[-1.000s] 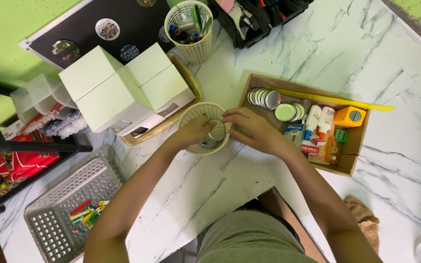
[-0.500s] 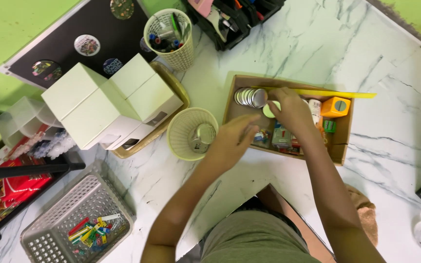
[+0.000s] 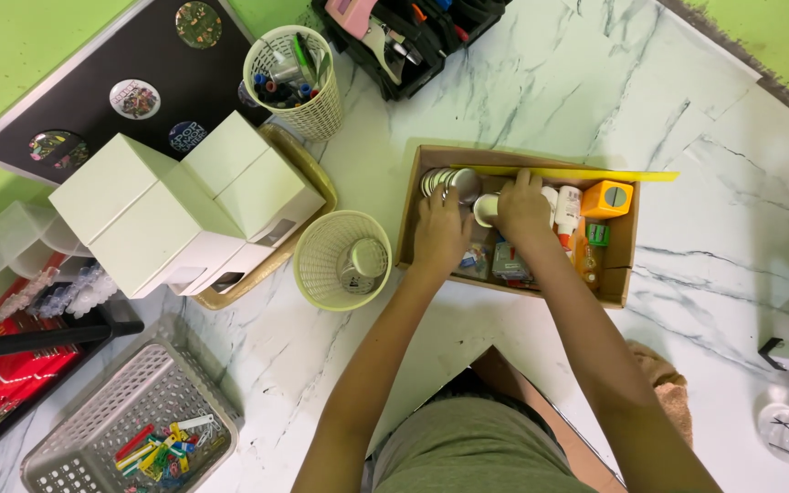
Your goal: The person sorts various craft supplies from a cardboard box and a plastic basket onto a black rolling cart. They place metal tins, a yellow ruler, glue bottles, and small boxes into the cart's top shelf, then move the empty box to a nearby table.
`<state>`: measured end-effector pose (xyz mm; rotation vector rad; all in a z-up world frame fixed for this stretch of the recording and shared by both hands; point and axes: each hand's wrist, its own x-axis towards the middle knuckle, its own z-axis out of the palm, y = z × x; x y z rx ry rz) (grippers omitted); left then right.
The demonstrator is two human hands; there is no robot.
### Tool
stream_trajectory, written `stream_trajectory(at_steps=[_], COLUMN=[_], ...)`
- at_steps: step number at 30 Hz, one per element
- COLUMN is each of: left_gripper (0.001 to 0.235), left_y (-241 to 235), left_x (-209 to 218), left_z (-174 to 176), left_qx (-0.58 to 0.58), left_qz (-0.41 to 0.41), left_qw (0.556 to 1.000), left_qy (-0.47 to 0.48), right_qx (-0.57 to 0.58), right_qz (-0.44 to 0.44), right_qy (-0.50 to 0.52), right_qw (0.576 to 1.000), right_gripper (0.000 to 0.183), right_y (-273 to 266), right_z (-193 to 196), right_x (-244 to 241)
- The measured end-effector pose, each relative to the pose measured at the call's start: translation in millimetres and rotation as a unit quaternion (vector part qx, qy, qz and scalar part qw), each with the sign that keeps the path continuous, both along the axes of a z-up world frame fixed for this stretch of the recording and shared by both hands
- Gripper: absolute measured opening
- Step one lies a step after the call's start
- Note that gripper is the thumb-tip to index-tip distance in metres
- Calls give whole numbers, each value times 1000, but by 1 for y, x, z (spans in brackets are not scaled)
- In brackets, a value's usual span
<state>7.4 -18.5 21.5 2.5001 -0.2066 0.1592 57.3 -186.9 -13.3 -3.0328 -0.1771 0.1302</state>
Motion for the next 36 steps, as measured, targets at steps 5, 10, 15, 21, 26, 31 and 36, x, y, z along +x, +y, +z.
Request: stream_trajectory(at_steps=[5, 10, 15, 21, 26, 31, 36], left_gripper=[70, 71, 34, 38, 39, 40, 36], left_y=[5, 4, 7, 13, 17, 42, 98], left_x=[10, 10, -6, -24, -42, -64, -86], left_z=[9, -1, -5, 12, 90, 145, 167], left_qx=[-29, -48, -115, -269, -359, -377, -200], left_qz=[33, 24, 12, 8, -16, 30, 17], left_qw=[999, 998, 993, 963, 932, 925, 976], left_qy=[8, -18, -6, 4, 42, 36, -86], right_qx=[-46, 13, 113, 297, 474, 504, 425], right_qz=[38, 79, 149, 105, 64, 96, 326], right_qy=[-63, -100, -98, -57, -14, 35, -74], right_qw=[996, 992, 978, 947, 878, 858, 841], right_gripper=[61, 49, 43, 41, 41, 44, 53], right_y=[9, 10, 2, 8, 23, 45, 75], right_z=[3, 30, 40, 74, 120, 192, 222], right_x=[-2, -15, -24, -38, -51, -68, -73])
